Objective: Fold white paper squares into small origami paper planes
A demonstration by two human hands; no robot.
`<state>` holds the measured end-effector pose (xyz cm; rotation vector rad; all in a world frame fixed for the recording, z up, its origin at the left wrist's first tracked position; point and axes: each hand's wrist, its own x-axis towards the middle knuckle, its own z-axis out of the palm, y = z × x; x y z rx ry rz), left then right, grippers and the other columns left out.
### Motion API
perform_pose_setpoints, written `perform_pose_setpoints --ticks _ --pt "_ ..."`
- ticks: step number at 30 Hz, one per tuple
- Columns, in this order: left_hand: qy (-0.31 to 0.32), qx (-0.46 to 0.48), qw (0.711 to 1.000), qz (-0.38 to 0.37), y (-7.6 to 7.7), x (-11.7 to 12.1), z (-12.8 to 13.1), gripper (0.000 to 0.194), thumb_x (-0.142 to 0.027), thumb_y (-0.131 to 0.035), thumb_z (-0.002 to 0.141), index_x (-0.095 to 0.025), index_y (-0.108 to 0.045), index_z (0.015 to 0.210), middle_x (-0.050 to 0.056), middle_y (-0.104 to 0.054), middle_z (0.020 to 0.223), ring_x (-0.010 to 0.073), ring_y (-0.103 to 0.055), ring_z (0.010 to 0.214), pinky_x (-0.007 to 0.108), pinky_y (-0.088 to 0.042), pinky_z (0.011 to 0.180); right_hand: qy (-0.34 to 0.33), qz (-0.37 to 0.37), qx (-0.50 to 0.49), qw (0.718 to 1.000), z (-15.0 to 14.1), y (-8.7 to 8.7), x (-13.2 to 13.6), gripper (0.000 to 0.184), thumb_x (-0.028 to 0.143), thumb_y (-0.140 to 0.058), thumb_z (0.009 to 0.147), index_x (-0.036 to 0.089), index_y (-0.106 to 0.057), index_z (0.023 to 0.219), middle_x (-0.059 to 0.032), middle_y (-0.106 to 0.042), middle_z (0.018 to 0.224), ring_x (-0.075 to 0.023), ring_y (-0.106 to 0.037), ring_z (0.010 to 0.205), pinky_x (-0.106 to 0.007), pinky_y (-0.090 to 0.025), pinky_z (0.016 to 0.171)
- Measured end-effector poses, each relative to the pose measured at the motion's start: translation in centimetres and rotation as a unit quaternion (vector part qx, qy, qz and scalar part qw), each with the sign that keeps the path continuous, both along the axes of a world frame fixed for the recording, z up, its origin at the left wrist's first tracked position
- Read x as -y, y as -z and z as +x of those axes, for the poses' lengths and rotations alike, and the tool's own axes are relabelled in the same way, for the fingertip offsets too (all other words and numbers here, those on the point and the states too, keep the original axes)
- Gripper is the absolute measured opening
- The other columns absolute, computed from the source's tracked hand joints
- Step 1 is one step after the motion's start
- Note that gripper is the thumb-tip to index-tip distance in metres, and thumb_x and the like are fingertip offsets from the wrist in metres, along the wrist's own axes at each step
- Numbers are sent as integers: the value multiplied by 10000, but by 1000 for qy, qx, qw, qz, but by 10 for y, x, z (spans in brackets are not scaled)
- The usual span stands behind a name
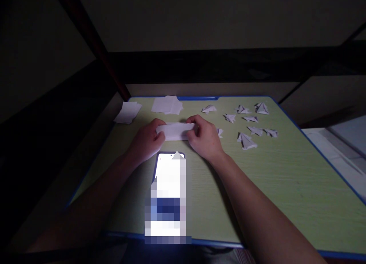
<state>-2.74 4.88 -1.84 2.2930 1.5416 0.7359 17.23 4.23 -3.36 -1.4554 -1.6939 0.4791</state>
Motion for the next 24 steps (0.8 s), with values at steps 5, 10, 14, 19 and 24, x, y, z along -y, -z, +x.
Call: perform_pose_setpoints --ticks 5,10,14,19,24 --pt "-1 -2 1000 2 1 0 1 229 -138 -495 811 -177 -588 1017 17 -605 738 139 -512 629 260 -345 555 4 1 -10 1000 -2 -3 1 358 147 -515 678 186 -643 1010 -33 -683 851 -133 -511 528 -314 -424 548" --pt "5 -7 1000 -2 0 0 1 257 -127 -470 823 -167 -609 1035 27 -628 759 149 -544 661 269 -373 583 -3 -8 -28 1000 -1 -2 0 333 152 -526 686 184 -642 997 -36 -676 882 -131 -504 543 -310 -411 544" --pt "2 -14 1000 6 -1 -1 0 250 -133 -457 833 -161 -623 1017 28 -632 759 155 -559 679 269 -381 590 -14 -8 -66 998 -1 -3 0 222 259 -558 789 185 -641 981 -47 -675 920 -157 -552 644 -302 -420 572" --pt "15 -3 1000 5 -1 -1 0 248 -139 -485 823 -160 -644 1012 30 -644 762 155 -568 694 264 -389 596 -7 -1 -58 998 -2 -2 -1 302 452 -530 887 178 -656 887 -42 -649 800 -171 -554 706 -295 -418 624" --pt "12 2 1000 -2 0 -1 0 282 -143 -494 819 -155 -649 1055 30 -643 755 147 -553 664 261 -372 576 9 -4 -49 999 -1 2 -3 339 464 -501 911 172 -657 838 -18 -610 704 -152 -522 641 -282 -381 591"
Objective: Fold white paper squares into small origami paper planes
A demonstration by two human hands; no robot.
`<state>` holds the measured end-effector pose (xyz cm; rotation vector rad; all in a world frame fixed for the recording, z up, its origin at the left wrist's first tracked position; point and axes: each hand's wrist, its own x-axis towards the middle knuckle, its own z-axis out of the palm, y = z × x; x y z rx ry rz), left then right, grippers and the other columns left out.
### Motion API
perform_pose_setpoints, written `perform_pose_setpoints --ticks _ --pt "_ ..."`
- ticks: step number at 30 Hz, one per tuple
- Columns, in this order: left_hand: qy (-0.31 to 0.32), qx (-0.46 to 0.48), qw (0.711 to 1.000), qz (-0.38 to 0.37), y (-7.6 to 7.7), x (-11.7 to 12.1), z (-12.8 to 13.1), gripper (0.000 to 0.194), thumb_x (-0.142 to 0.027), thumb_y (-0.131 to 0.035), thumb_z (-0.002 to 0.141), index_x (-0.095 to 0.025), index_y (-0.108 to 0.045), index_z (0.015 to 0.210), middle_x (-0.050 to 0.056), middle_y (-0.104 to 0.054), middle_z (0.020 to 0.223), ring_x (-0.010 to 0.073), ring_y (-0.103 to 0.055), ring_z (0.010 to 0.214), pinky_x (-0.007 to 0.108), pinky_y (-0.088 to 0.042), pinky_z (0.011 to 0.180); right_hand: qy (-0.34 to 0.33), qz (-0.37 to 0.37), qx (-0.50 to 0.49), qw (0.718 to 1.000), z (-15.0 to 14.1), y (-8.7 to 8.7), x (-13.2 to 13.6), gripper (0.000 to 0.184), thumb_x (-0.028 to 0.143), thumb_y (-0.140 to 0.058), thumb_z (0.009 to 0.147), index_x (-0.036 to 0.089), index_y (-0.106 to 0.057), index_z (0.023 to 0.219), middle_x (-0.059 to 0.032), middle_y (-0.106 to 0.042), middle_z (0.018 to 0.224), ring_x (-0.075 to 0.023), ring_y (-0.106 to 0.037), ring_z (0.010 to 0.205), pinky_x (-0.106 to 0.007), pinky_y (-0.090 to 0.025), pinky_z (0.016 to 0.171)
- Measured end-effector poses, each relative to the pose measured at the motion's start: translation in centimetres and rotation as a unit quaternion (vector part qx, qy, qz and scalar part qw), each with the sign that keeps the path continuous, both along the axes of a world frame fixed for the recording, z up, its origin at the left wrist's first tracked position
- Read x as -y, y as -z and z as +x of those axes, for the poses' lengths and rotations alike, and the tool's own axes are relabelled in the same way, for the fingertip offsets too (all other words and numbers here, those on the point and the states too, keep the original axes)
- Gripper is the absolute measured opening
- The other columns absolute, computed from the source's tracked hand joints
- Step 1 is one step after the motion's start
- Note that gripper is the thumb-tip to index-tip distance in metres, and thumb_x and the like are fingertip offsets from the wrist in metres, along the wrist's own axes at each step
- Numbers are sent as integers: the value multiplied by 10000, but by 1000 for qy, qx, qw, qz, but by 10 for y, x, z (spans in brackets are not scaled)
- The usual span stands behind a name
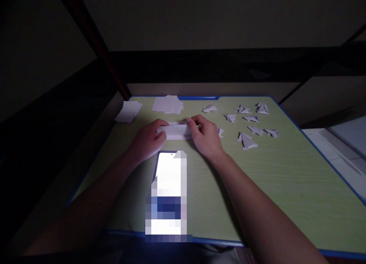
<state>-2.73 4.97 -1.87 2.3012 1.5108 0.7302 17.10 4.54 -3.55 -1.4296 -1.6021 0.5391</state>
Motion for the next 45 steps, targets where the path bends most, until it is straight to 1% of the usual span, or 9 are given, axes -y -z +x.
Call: perform_pose_setpoints --ticks 5,10,16,20,23,29,37,42,45 --pt "0 4 1000 12 0 0 1 268 -152 -478 839 -136 -649 1045 28 -633 746 136 -531 642 255 -355 561 4 1 -6 1000 0 -1 0 384 511 -501 907 170 -662 830 -6 -595 671 -139 -503 598 -273 -359 561" --pt "-9 31 999 23 1 -1 0 235 -157 -471 844 -139 -646 1001 20 -622 722 127 -515 624 247 -353 555 -6 36 -41 998 -1 -4 2 350 497 -538 888 174 -659 832 -18 -619 729 -141 -519 639 -270 -388 585" --pt "-10 47 999 18 5 -3 -2 266 -140 -488 823 -141 -636 1044 22 -631 747 123 -513 623 245 -363 562 -16 13 -36 999 -1 -2 2 211 362 -595 821 170 -666 872 -34 -653 827 -135 -529 604 -282 -406 553" --pt "-18 42 999 13 4 -3 -2 275 -146 -484 824 -143 -633 1055 18 -621 729 121 -499 599 246 -350 548 -11 2 -29 1000 0 0 1 182 281 -580 785 172 -669 902 -34 -671 853 -131 -539 566 -285 -397 530" --pt "-14 38 999 18 2 -2 -1 250 -143 -472 830 -139 -641 1015 16 -608 711 118 -488 592 244 -335 539 -11 -2 -24 1000 1 0 1 204 218 -559 750 176 -667 918 -30 -673 850 -132 -547 560 -284 -388 519" --pt "-10 41 999 20 2 -2 -2 236 -143 -480 823 -127 -644 993 3 -574 673 109 -458 568 241 -311 524 -11 4 -25 1000 0 0 1 249 180 -526 711 176 -653 926 -24 -658 844 -132 -543 555 -288 -387 516" --pt "-18 43 999 10 3 -3 -2 238 -164 -489 822 -140 -648 997 -6 -566 657 106 -448 551 240 -303 517 -9 7 -21 1000 1 1 0 283 169 -517 690 177 -646 941 -23 -658 850 -135 -543 568 -286 -385 522" --pt "-16 44 999 28 4 -3 -3 237 -166 -484 826 -144 -645 998 -3 -575 663 109 -454 550 241 -307 520 -5 5 -9 1000 1 0 2 291 175 -516 698 175 -653 955 -32 -668 862 -136 -540 563 -285 -378 521" --pt "-14 38 999 24 5 -4 -4 229 -166 -485 828 -151 -641 995 -5 -572 664 113 -459 553 239 -303 520 -3 1 -2 1000 0 1 2 286 182 -518 711 179 -654 962 -28 -667 826 -140 -535 555 -285 -376 525"
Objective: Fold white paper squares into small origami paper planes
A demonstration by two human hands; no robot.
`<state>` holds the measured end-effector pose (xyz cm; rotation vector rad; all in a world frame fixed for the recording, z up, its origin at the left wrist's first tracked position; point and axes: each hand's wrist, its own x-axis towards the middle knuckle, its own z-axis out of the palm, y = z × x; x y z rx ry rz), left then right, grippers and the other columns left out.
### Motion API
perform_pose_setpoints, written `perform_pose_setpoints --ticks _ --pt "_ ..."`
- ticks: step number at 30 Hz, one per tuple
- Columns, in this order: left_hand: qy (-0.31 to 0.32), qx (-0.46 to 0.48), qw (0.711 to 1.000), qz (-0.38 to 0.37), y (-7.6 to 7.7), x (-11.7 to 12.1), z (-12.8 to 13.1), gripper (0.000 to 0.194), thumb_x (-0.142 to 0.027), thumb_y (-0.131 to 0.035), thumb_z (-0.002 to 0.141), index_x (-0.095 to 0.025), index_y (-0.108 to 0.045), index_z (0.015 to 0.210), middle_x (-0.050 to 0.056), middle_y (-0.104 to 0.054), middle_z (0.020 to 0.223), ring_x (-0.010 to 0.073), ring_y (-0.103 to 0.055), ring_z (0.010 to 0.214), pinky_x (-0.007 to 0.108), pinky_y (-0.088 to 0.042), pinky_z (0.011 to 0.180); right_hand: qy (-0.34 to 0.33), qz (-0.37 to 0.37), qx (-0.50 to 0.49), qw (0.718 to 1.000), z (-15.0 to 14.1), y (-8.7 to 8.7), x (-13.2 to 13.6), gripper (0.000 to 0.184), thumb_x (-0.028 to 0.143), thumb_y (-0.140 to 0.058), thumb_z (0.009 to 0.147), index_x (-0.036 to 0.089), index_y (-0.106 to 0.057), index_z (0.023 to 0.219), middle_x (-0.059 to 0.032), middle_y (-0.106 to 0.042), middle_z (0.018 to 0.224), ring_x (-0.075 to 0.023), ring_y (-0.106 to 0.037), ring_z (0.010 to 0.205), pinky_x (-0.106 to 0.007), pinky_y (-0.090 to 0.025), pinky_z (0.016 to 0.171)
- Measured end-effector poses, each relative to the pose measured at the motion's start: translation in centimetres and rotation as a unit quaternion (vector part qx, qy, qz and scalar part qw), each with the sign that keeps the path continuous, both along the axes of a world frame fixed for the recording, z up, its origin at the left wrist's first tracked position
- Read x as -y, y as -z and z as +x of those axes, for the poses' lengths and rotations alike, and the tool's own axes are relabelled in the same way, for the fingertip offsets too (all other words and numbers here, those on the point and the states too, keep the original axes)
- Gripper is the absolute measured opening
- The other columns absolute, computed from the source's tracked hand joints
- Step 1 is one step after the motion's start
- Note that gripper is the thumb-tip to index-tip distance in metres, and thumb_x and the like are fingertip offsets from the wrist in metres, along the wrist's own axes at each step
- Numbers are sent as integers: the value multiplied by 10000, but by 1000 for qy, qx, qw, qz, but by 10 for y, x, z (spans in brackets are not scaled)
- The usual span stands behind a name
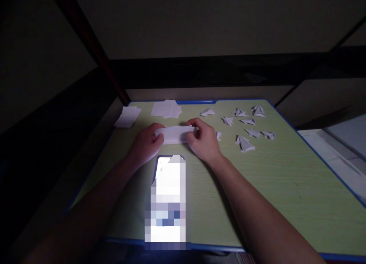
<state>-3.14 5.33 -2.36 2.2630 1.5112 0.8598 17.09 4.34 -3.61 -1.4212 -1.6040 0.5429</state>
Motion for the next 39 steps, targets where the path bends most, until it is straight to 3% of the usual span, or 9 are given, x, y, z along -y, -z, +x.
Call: perform_pose_setpoints --ticks 8,12,25,39 --pt "-9 1 999 -37 0 5 -1 231 -181 -477 851 -186 -645 1009 -26 -512 601 127 -464 533 236 -304 518 -3 -29 6 1000 -3 1 1 268 188 -523 730 195 -650 965 -19 -675 766 -147 -523 534 -276 -372 508" --pt "-16 24 999 -39 4 5 -2 240 -194 -471 860 -202 -651 1019 -30 -500 580 138 -485 539 238 -329 527 -8 -39 18 999 -5 3 2 252 187 -509 752 201 -647 962 32 -547 572 -150 -485 496 -274 -351 497" --pt "-24 24 998 -61 7 4 -2 264 -196 -441 876 -192 -653 1033 -46 -423 530 139 -460 516 241 -321 528 -5 -32 44 999 -6 6 0 260 202 -496 774 193 -651 982 24 -553 605 -155 -483 519 -281 -353 521" --pt "-28 6 998 -53 5 2 -4 266 -202 -453 870 -196 -642 1057 -39 -465 573 140 -475 532 235 -327 533 7 -3 54 999 -7 7 -3 225 227 -527 782 193 -654 964 18 -570 620 -152 -495 535 -268 -363 524"
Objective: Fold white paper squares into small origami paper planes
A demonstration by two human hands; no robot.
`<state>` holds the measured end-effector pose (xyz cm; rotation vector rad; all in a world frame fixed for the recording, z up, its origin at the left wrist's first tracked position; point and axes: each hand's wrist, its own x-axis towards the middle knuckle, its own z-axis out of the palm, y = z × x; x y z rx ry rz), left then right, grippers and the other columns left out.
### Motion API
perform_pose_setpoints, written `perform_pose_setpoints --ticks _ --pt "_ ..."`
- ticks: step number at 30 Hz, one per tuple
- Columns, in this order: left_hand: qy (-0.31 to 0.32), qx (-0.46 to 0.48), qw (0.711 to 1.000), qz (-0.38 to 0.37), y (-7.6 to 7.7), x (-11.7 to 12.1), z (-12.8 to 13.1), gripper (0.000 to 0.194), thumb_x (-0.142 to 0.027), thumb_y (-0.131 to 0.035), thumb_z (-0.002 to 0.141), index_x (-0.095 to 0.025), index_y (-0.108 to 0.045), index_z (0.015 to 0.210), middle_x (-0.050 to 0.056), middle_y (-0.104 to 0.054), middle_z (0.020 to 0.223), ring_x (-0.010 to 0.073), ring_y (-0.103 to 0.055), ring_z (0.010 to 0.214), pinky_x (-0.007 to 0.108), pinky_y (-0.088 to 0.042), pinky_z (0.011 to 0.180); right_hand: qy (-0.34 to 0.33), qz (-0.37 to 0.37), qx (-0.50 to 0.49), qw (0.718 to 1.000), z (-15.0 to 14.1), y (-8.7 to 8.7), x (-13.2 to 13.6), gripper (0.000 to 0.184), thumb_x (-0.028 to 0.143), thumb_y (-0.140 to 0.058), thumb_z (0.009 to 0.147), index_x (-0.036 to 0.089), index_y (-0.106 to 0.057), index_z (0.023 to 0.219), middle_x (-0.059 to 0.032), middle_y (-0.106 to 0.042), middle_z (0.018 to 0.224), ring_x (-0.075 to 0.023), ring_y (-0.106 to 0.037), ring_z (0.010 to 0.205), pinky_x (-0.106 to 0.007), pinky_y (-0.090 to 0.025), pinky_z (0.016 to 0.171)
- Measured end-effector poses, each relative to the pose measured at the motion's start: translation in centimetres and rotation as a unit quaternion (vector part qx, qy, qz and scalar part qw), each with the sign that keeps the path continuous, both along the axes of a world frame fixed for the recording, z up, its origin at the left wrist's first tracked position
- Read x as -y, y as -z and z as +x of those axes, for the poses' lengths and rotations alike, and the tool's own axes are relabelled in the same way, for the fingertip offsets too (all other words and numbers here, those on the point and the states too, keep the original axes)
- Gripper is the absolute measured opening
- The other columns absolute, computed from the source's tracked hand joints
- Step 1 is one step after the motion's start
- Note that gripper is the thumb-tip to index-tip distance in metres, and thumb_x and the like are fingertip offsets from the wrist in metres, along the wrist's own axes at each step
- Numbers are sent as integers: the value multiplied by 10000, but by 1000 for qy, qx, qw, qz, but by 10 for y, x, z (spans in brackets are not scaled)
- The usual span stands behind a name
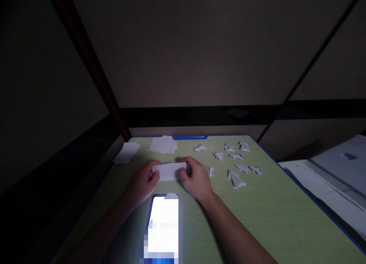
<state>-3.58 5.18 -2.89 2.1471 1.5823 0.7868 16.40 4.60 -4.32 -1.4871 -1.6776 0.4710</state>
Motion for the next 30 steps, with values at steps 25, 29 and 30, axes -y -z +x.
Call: perform_pose_setpoints --ticks 25,29,30 --pt "-10 6 1000 22 -4 -4 1 286 -182 -478 854 -177 -632 1095 -26 -525 634 134 -475 552 240 -320 549 17 5 -61 998 7 6 -8 194 255 -523 769 180 -645 899 8 -615 683 -145 -533 550 -255 -372 522" --pt "-4 -5 1000 28 -8 -3 3 250 -174 -475 854 -167 -646 1037 -14 -545 639 139 -493 573 242 -334 557 13 3 -70 997 7 4 -7 178 249 -525 763 176 -641 876 0 -624 700 -146 -534 555 -259 -374 526" --pt "-4 -7 999 31 -9 -3 4 244 -173 -479 852 -166 -645 1029 -13 -549 643 140 -496 578 242 -336 558 11 3 -72 997 7 3 -7 175 245 -523 762 176 -640 873 -2 -628 711 -146 -537 560 -261 -379 532"
